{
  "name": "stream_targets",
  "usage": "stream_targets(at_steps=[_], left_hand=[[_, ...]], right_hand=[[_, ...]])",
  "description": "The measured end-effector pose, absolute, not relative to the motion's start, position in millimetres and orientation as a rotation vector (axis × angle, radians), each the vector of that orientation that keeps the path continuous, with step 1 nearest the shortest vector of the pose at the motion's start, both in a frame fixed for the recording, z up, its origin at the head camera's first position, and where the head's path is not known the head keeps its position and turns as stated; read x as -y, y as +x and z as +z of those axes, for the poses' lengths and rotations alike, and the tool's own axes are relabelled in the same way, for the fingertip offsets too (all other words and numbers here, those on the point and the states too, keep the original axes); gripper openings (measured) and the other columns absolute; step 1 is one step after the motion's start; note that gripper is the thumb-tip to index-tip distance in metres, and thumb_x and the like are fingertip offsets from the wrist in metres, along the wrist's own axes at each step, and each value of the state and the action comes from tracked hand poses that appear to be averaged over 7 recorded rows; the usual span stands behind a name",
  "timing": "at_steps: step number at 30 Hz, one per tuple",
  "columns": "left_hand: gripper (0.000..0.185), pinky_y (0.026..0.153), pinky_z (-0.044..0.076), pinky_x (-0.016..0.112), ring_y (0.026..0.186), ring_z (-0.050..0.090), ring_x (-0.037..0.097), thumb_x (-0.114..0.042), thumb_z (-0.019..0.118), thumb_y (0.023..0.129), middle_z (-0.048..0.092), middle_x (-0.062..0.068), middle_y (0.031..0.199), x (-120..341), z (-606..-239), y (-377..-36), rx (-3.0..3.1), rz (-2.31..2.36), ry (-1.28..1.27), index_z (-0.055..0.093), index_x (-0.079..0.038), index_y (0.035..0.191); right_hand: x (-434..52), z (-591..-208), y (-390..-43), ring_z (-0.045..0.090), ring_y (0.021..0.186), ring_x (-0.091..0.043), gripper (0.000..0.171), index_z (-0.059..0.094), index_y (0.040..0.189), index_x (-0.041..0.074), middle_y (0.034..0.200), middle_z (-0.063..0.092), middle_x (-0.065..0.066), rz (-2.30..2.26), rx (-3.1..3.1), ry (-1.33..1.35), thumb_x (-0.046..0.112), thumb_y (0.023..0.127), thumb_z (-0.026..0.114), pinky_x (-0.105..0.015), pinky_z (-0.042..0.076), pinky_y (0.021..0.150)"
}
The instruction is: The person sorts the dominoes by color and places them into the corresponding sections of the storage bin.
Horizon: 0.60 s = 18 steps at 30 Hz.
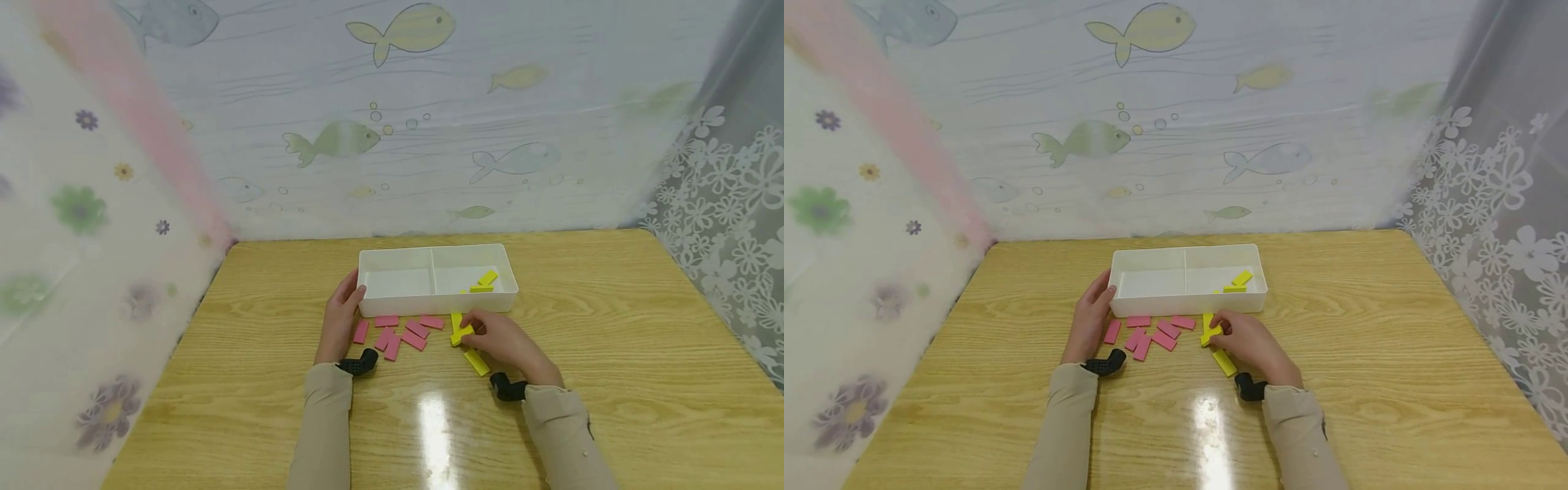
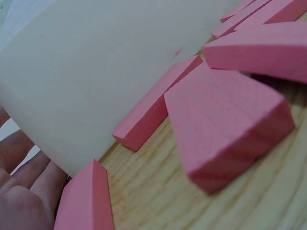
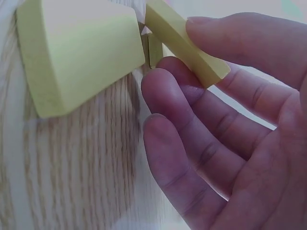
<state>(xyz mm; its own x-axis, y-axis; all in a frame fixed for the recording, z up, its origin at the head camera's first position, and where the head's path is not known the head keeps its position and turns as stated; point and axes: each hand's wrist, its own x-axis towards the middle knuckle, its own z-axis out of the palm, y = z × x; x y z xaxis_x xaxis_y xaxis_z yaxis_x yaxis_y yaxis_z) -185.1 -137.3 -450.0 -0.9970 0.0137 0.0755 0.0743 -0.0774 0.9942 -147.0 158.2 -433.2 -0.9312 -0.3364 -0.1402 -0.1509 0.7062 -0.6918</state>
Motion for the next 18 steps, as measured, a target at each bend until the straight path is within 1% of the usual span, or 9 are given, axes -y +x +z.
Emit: stream_targets(at_steps=[6,13,18], left_hand=[[0.059,0.102,0.027,0.035,0.130,0.026,0.021,-0.036,0.055,0.088,0.033,0.006,0.141,137.7,-451.5,-185.7,2.112,-2.276,-0.088,0.035,-0.012,0.138],[0.060,0.102,0.027,0.036,0.130,0.027,0.021,-0.038,0.055,0.087,0.033,0.006,0.141,138.9,-454.6,-187.1,2.110,-2.278,-0.072,0.035,-0.013,0.138],[0.057,0.101,0.028,0.036,0.129,0.028,0.021,-0.038,0.056,0.086,0.034,0.007,0.140,138.7,-453.7,-188.0,2.108,-2.286,-0.058,0.038,-0.018,0.137]], right_hand=[[-160.0,-433.5,-147.9,0.054,0.076,-0.011,0.015,0.059,0.100,0.012,0.086,0.059,0.003,-1.081,-2.635,-0.409,0.017,0.086,0.059,-0.027,0.045,0.065],[-161.3,-432.0,-147.5,0.056,0.074,-0.011,0.014,0.059,0.099,0.010,0.088,0.060,0.000,-1.131,-2.617,-0.376,0.011,0.086,0.055,-0.028,0.045,0.065],[-164.3,-432.2,-148.5,0.055,0.080,-0.014,0.017,0.060,0.100,0.012,0.093,0.060,0.000,-1.097,-2.692,-0.370,0.009,0.085,0.053,-0.032,0.045,0.071]])
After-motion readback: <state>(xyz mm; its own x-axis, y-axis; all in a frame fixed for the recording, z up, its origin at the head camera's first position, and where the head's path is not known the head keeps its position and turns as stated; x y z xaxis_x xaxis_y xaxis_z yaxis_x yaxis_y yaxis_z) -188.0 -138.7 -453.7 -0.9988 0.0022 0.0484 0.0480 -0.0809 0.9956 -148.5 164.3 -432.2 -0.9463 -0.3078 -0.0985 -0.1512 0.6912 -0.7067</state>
